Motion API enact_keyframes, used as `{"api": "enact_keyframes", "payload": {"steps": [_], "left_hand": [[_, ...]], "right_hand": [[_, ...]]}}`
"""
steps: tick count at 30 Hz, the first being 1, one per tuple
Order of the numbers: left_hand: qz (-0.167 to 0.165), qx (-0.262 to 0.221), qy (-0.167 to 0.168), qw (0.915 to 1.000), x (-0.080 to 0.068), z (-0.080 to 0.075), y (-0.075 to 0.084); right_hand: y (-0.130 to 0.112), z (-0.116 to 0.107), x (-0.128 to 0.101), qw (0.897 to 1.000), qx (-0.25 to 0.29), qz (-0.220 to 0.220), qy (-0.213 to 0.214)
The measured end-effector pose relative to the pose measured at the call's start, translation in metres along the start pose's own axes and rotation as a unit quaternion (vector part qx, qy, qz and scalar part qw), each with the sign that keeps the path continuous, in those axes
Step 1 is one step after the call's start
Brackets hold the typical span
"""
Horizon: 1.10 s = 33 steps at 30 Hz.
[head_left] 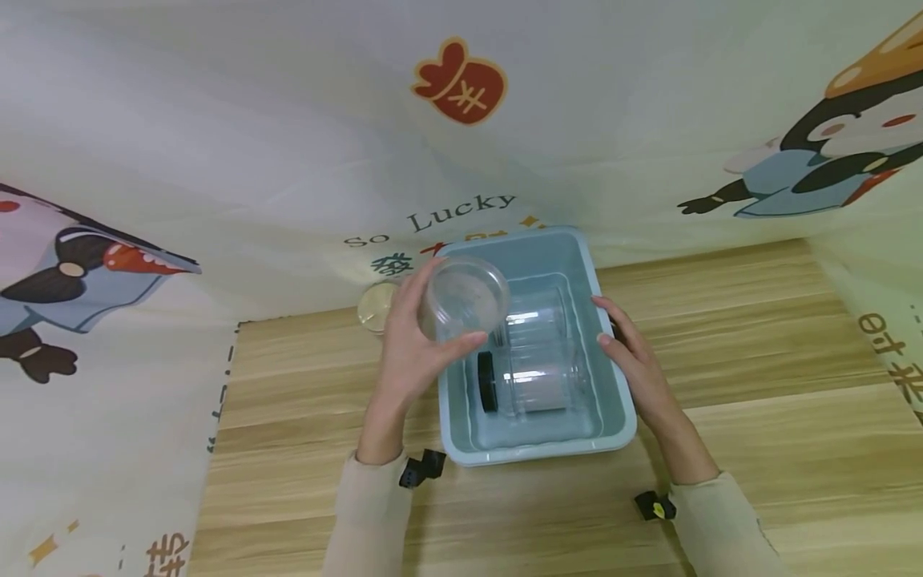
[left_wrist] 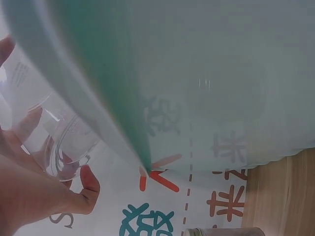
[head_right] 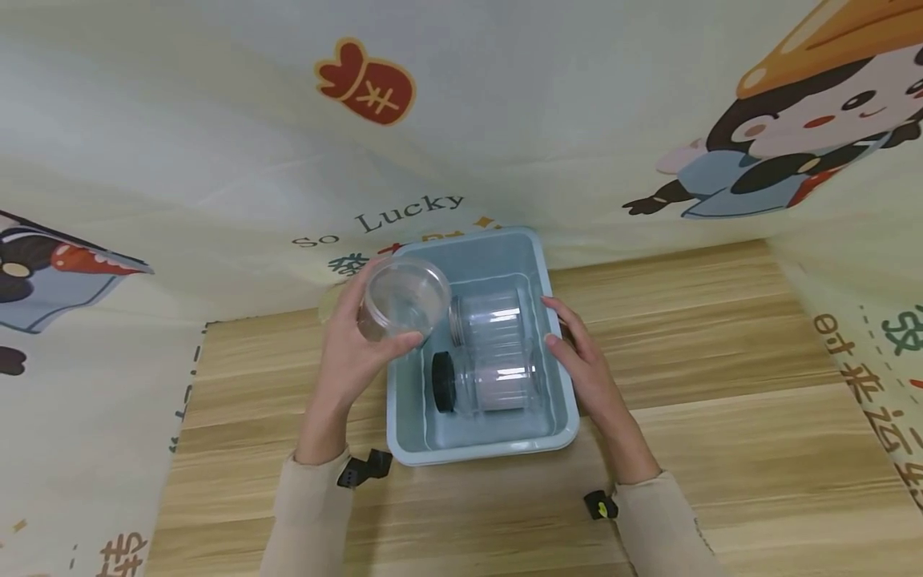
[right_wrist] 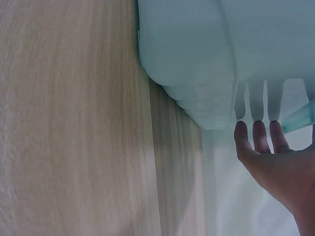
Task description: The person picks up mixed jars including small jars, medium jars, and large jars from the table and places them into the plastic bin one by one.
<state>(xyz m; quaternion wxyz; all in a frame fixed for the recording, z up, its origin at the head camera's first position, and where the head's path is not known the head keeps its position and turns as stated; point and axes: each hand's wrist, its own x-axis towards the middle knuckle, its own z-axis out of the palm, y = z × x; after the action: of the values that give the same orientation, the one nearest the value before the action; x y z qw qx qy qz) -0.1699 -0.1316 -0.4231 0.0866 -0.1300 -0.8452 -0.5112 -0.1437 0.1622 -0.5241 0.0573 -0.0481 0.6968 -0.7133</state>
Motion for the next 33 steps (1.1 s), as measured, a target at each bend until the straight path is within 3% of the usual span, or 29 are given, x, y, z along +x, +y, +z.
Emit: {"api": "enact_keyframes", "payload": {"steps": [9,16,27,33], "left_hand": [[0.004,0.038,-0.003,0.9993,0.006,0.005,0.003],[0.002,0.090,-0.028,0.9956,0.008,0.007,0.007],[0.000,0.169,-0.088,0.9816,0.015,0.008,0.015],[-0.013,0.209,-0.129,0.9691,0.020,0.013,0.022]], "right_hand": [[-0.001,0.000,0.000,1.000,0.015,-0.006,-0.003],[-0.002,0.000,0.000,1.000,0.017,-0.005,-0.003],[-0.002,0.000,0.000,1.000,0.012,-0.003,0.000],[-0.001,-0.001,0.000,1.000,0.002,-0.002,-0.001]]}}
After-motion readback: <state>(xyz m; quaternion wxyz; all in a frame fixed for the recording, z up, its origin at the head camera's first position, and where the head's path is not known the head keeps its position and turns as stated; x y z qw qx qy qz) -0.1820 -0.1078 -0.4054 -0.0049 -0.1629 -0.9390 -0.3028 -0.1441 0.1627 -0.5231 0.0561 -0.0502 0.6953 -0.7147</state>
